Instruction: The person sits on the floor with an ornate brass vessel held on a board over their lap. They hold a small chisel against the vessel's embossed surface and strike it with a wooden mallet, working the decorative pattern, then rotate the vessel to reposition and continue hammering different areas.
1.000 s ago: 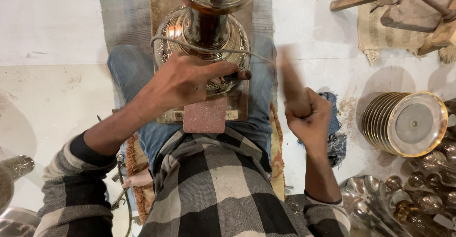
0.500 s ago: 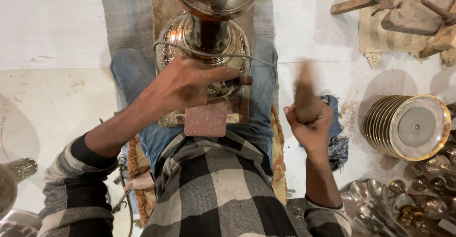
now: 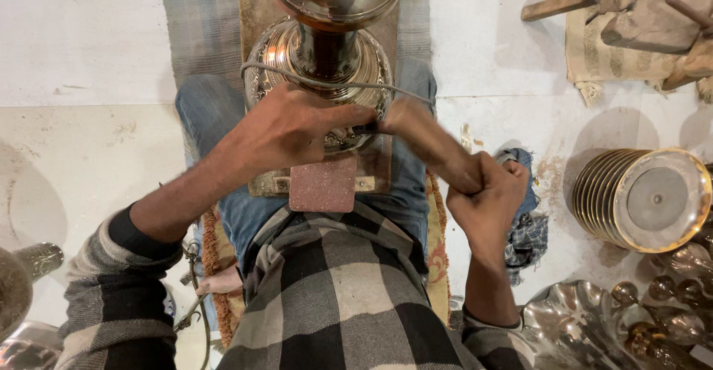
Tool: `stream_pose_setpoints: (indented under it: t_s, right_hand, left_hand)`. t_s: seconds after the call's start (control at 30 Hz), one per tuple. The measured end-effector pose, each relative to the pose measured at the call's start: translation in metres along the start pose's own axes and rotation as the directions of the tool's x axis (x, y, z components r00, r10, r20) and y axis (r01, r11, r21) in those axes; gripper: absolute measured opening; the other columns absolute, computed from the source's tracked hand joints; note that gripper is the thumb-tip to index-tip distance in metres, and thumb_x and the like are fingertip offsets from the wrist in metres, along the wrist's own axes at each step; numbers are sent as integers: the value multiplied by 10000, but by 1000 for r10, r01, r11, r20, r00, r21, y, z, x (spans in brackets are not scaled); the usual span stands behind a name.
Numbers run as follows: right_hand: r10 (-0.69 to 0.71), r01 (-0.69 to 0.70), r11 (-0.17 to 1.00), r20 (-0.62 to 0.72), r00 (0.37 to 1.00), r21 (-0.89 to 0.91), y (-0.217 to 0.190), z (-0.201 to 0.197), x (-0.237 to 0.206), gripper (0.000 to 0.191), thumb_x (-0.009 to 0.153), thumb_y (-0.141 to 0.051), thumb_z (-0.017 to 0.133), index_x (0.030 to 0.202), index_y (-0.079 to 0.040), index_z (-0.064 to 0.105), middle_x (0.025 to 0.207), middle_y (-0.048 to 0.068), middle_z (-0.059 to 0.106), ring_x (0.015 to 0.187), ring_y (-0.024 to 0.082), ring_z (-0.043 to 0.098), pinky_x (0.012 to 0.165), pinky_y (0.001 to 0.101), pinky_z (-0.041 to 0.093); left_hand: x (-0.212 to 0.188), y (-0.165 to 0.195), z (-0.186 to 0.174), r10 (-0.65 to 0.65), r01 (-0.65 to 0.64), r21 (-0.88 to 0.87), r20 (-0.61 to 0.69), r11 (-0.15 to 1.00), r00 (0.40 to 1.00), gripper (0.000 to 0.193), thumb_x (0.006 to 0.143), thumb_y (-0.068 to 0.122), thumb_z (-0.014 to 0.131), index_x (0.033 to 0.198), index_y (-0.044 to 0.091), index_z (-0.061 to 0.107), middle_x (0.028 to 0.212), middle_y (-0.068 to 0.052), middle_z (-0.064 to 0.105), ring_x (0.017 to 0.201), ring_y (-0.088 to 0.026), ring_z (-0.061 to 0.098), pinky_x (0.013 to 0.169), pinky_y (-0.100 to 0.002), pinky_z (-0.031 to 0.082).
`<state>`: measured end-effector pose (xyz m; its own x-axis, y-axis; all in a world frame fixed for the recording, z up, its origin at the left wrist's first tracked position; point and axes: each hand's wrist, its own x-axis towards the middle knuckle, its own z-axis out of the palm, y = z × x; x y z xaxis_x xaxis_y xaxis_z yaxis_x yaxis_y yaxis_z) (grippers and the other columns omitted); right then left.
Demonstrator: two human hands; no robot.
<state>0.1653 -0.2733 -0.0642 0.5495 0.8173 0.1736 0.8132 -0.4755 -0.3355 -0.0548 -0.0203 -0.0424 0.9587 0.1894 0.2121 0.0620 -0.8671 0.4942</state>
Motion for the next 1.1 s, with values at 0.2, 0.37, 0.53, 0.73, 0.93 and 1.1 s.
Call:
stream_pose_setpoints:
  t_s: [0.2,0.37,0.53,0.73,0.93,1.1]
  right_hand:
    - [29,-29,1000,-24,999,-6,-4,2,-3,205,534,92,755,655,-28,641,509,113,505,591,262,491,688,418,416]
    - [107,-83,942,-57,993,326,-14,1,-7,174,588,32,764,685,-24,631,598,61,552,619,236,508,669,406,433]
    - [202,-171,877,-23,979,450,-11,2,-9,147,693,-30,785,741,-38,645,662,37,576,671,200,559,688,373,450]
    - [200,-171,801,12,980,573,-9,12,-14,131,683,-25,749,736,-67,637,646,39,610,626,201,585,639,389,476]
    - [165,-111,753,-23,986,648,-8,21,-22,115,709,12,709,726,-46,611,641,67,600,581,198,577,597,356,495]
    - [19,181,681,-265,964,709,-7,33,-31,303,833,37,729,741,-84,467,742,67,553,652,177,561,696,346,519]
  left_hand:
    - [3,2,-6,-16,16,-28,29,999,999,605,806,276,859,1367,262,634,945,-72,769,725,-180,715,613,-325,605]
    - [6,4,-11,-132,124,52,199,991,971,703,784,21,754,1410,310,618,821,-34,744,586,-130,647,486,-280,564]
    - [8,3,-11,-67,63,27,154,998,986,640,811,136,808,1400,303,622,736,-39,718,533,-127,608,470,-288,527]
    - [6,-4,-8,25,-25,1,71,1000,997,607,845,115,792,1409,265,628,729,-28,710,576,-125,612,516,-282,537]
    - [5,-7,-6,11,-13,10,137,1000,991,604,860,151,825,1416,254,613,720,-29,703,562,-127,611,506,-284,530]
    - [7,-4,-8,27,-30,23,114,999,993,679,824,86,782,1444,293,601,807,5,736,638,-74,629,544,-249,532]
